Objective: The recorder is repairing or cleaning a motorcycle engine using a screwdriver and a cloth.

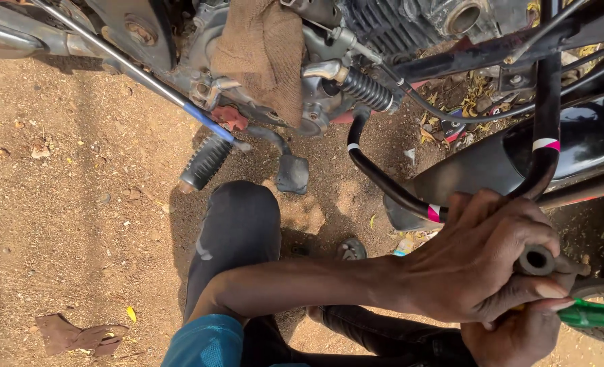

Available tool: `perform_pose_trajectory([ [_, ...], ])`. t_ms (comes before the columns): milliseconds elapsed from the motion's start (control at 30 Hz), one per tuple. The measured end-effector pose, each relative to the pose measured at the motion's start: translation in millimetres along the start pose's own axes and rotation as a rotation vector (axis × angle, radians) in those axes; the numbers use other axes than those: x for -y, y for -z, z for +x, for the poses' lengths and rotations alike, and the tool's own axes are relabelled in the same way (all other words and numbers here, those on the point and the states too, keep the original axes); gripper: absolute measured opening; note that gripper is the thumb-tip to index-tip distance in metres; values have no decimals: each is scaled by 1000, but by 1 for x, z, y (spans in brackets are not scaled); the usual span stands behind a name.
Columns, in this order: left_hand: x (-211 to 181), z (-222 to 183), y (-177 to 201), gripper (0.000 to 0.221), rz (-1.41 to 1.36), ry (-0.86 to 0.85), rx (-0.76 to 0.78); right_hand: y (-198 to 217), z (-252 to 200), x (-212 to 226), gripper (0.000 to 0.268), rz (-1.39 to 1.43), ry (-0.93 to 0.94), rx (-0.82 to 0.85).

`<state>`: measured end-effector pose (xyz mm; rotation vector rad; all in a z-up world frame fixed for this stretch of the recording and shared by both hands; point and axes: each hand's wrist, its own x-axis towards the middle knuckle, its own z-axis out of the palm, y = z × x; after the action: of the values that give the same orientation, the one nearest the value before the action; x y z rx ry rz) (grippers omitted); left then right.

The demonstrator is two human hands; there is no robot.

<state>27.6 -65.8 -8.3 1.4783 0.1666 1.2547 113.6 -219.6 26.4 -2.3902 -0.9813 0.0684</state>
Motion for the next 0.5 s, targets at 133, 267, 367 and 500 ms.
perform_pose_trajectory([
  [133,-1,-4,-3,50,0,18,37,-3,4,4,36,466,177,172],
  [267,-6,-7,-4,48,-7,67,106,-7,3,-8,34,1222,-57,258],
  [367,-36,7,22,49,3,26,19,-2,9,20,41,799,26,148],
  [500,-68,-5,64,53,-976,304,573,12,22,0,29,837,-53,59],
])
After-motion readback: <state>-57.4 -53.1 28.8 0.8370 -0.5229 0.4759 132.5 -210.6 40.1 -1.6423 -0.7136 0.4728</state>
